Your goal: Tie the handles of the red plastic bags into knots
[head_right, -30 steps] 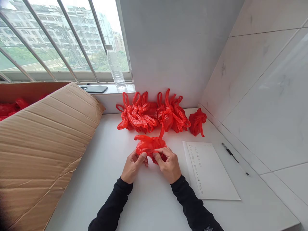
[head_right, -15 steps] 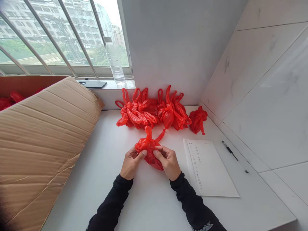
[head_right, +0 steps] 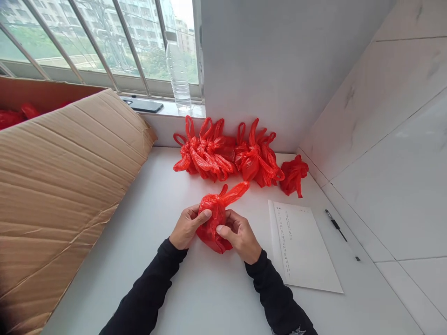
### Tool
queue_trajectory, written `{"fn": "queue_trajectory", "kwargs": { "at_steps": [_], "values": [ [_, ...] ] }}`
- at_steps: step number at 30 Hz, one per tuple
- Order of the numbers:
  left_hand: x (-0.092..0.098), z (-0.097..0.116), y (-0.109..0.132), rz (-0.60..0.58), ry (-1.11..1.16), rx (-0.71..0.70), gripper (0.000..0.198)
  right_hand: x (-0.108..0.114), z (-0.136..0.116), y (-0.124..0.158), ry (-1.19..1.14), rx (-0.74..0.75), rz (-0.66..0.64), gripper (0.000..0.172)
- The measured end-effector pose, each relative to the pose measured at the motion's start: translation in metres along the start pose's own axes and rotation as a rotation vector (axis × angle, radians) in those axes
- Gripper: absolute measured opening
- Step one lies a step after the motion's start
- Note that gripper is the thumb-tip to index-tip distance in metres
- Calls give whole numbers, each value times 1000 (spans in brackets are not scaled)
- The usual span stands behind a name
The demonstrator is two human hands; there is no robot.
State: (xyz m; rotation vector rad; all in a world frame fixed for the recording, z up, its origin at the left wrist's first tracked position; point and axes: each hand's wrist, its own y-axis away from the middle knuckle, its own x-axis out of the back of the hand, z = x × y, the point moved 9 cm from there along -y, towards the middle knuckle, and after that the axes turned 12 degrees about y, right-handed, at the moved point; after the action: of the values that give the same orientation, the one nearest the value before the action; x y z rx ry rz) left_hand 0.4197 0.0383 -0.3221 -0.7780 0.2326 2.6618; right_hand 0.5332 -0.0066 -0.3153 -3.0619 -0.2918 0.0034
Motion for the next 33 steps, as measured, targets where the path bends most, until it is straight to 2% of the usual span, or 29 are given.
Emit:
{"fn": "queue_trajectory", "kwargs": {
  "at_steps": [5, 11, 19, 23, 27, 33],
  "values": [
    [-5, -1, 3, -97, -12, 81, 36, -4, 0, 1, -8, 2, -1, 29],
    [5, -1, -1, 12, -5, 25, 33, -8, 4, -1, -53, -15, 5, 22],
    [5, 3, -1, -11, -43, -1, 34, -10, 6, 2, -87, -36, -29, 38],
    [5, 1, -1, -8, -36, 4, 34, -11, 7, 2, -70, -38, -37, 39],
    [4, 5, -1, -23, -44, -29, 34, -8, 12, 0, -65, -35, 5, 35],
    [5, 8, 0, -50, 68, -32, 33, 4, 18, -2, -55, -32, 115, 26]
  ]
}}
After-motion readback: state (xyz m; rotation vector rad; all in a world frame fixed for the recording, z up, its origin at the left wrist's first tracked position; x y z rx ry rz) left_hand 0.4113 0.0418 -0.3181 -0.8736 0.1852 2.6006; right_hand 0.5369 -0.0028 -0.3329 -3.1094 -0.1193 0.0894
